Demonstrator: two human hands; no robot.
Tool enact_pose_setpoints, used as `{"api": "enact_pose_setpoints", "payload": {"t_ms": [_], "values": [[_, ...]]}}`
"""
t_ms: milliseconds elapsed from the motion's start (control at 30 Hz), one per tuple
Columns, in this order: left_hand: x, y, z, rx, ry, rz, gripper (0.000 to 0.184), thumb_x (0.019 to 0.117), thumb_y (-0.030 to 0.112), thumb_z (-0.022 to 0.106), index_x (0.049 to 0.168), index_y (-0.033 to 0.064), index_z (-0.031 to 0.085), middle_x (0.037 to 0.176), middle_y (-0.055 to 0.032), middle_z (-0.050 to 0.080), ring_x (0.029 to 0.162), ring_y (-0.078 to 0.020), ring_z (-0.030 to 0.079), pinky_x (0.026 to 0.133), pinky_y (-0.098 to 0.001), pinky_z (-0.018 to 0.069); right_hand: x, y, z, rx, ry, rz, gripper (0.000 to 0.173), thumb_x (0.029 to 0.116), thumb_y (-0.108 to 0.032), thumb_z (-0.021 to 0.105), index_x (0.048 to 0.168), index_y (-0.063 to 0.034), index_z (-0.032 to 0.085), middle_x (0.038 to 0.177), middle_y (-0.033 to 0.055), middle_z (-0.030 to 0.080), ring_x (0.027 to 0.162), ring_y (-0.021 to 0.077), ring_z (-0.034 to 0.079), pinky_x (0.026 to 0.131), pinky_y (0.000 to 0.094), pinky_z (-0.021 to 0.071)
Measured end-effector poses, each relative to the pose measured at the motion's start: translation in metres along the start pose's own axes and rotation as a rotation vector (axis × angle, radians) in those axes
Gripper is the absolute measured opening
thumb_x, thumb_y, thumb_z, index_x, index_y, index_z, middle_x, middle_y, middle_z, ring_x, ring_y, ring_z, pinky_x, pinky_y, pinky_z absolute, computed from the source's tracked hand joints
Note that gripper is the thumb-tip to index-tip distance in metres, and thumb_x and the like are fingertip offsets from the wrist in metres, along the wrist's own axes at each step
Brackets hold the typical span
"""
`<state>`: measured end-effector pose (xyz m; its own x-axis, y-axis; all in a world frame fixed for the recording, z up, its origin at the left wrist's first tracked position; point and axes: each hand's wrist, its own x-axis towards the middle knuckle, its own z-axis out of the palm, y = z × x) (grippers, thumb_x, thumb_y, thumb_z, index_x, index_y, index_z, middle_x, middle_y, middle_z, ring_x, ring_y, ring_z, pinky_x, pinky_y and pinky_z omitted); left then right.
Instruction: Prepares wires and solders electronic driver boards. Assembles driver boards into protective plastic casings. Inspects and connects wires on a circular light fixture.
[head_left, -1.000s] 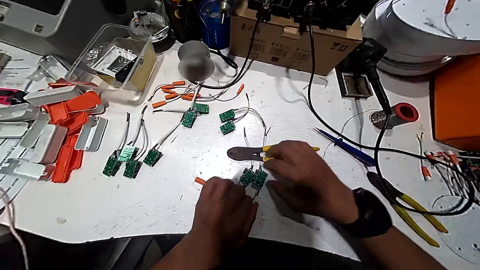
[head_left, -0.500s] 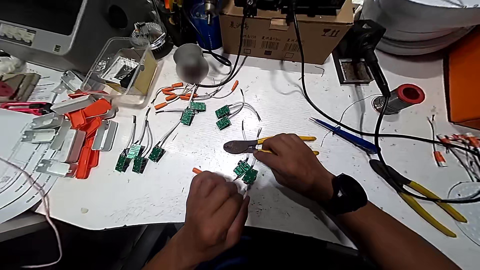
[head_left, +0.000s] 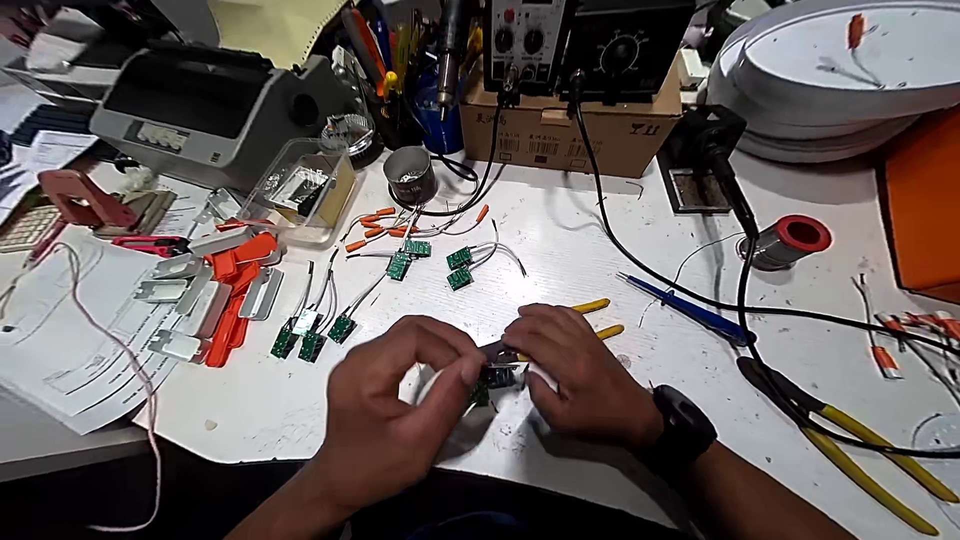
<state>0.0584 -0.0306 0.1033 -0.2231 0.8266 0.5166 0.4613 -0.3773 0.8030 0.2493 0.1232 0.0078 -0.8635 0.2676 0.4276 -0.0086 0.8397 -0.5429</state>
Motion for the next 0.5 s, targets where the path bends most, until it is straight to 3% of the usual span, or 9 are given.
{"api": "enact_pose_setpoints", "payload": {"t_ms": [67, 133, 200, 233, 333, 500], "values": [[0.020, 0.003, 0.001, -0.082, 0.021, -0.038, 0.016, 0.0998, 0.020, 0.067, 0.088, 0.0104, 0.069, 0.091, -0.0013, 0.075, 0.088, -0.0115, 0.073, 0.082, -0.0301, 0.0618, -0.002, -0.003, -0.002, 0.174, 0.030, 0.047, 0.035, 0.0951, -0.025, 0.057, 0.124, -0.0112, 0.071, 0.128, 0.0045, 0.070, 0.136, 0.0264, 0.053, 0.113, 0.0531, 0.0396], [0.039, -0.002, 0.004, -0.147, 0.022, -0.084, 0.016, 0.0986, 0.020, 0.068, 0.085, 0.0119, 0.070, 0.087, -0.0002, 0.074, 0.082, -0.0118, 0.073, 0.080, -0.0307, 0.0623, -0.004, -0.007, -0.007, 0.391, 0.116, 0.126, 0.031, 0.1002, -0.026, 0.061, 0.122, -0.0073, 0.072, 0.123, 0.0058, 0.071, 0.129, 0.0182, 0.058, 0.112, 0.0426, 0.0440], [0.058, -0.011, 0.008, -0.189, 0.012, -0.128, 0.015, 0.0974, 0.017, 0.067, 0.083, 0.0117, 0.069, 0.084, -0.0007, 0.074, 0.080, -0.0131, 0.073, 0.078, -0.0315, 0.0627, -0.003, -0.009, -0.018, 0.556, 0.266, 0.215, 0.024, 0.1010, -0.022, 0.064, 0.112, -0.0033, 0.074, 0.104, 0.0040, 0.072, 0.101, 0.0068, 0.067, 0.089, 0.0250, 0.0570], [0.066, -0.017, 0.009, -0.185, -0.001, -0.144, 0.015, 0.0973, 0.016, 0.067, 0.083, 0.0110, 0.070, 0.083, -0.0010, 0.074, 0.079, -0.0133, 0.072, 0.077, -0.0316, 0.0625, -0.003, -0.008, -0.024, 0.617, 0.330, 0.242, 0.021, 0.1009, -0.021, 0.066, 0.106, -0.0024, 0.075, 0.096, 0.0021, 0.072, 0.089, 0.0037, 0.067, 0.078, 0.0211, 0.0577], [0.086, -0.038, 0.008, -0.137, -0.030, -0.183, 0.015, 0.0966, 0.015, 0.065, 0.084, 0.0102, 0.071, 0.081, 0.0001, 0.074, 0.079, -0.0111, 0.071, 0.077, -0.0292, 0.0607, -0.001, 0.007, -0.048, 0.692, 0.402, 0.245, 0.025, 0.1039, -0.025, 0.061, 0.100, -0.0049, 0.074, 0.088, -0.0026, 0.071, 0.080, 0.0027, 0.066, 0.073, 0.0222, 0.0571], [0.090, -0.071, 0.009, -0.220, -0.179, -0.299, 0.017, 0.0985, 0.015, 0.064, 0.084, 0.0093, 0.070, 0.081, 0.0026, 0.073, 0.079, -0.0075, 0.070, 0.079, -0.0279, 0.0589, -0.003, 0.025, -0.073, 0.576, 0.362, 0.325, 0.024, 0.1042, -0.026, 0.059, 0.093, -0.0091, 0.073, 0.083, -0.0079, 0.068, 0.076, -0.0017, 0.062, 0.070, 0.0185, 0.0530]]}}
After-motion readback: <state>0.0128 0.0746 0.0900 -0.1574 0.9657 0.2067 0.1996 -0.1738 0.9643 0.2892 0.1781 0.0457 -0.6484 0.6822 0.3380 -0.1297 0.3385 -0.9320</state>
